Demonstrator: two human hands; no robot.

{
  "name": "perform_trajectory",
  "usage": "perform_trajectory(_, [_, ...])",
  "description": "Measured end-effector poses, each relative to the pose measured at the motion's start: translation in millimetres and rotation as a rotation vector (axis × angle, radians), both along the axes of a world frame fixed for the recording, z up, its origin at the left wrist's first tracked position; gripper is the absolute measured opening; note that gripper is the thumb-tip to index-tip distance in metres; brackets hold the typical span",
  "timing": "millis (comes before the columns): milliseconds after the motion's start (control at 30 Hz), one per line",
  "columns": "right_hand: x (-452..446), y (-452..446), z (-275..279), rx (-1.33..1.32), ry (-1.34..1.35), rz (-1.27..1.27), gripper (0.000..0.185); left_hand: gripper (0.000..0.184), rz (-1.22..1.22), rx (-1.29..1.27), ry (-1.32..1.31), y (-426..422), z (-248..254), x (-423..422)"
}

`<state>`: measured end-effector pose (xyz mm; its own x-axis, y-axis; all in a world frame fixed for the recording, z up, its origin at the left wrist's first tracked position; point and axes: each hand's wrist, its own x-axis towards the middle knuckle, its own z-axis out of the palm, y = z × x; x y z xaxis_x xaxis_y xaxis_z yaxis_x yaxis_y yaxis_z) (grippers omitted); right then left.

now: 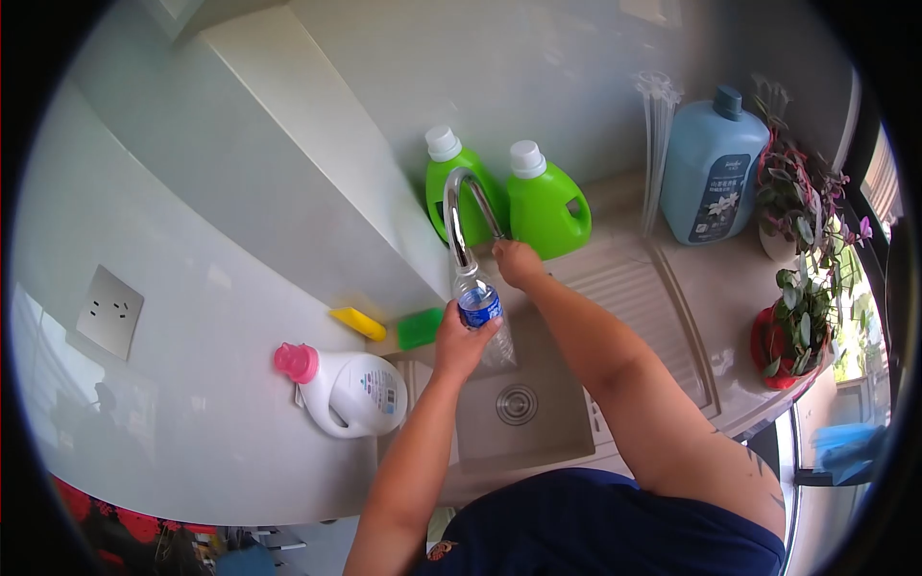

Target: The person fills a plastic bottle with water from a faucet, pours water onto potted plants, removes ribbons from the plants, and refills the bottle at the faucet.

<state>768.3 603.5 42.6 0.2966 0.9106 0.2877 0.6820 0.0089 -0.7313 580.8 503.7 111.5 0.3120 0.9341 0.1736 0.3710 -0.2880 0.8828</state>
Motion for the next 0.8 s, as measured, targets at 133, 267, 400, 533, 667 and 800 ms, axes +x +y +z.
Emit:
perform_trajectory(133, [6.7,1.3,-7.0,-0.094,-0.014,0.016,0.03,0.047,-0.018,-0.043,-0.025,-5.1,18.2,7.9])
perform_trajectory(267, [19.9,16.2,-21.7,0.02,-0.214,0.182,0.03,0.055,0.078,0.007,0.041,-2.3,5.2,12.4])
perform_trajectory(400, [47.2,75.2,-68.2,-0.111,0.141,0.286,0.041,0.057,0.084,0.053,-0.101,-4.3,8.2,13.5])
perform_trajectory(533, [36.1,66.2,-45.8,-0.234,0.075,0.228,0.04,0.062,0.097,0.069,-0.099,-9.0,15.6,11.9])
perform_trajectory(667, [29.4,66.1,-35.8,-0.26,0.037,0.214,0.038,0.06,0.125,0.041,-0.098,-7.7,14.0,14.9])
perform_trajectory(800, [30.0,65.1,-29.8,-0.284,0.016,0.201,0.037,0.06,0.132,0.042,-0.098,-10.1,14.8,16.8])
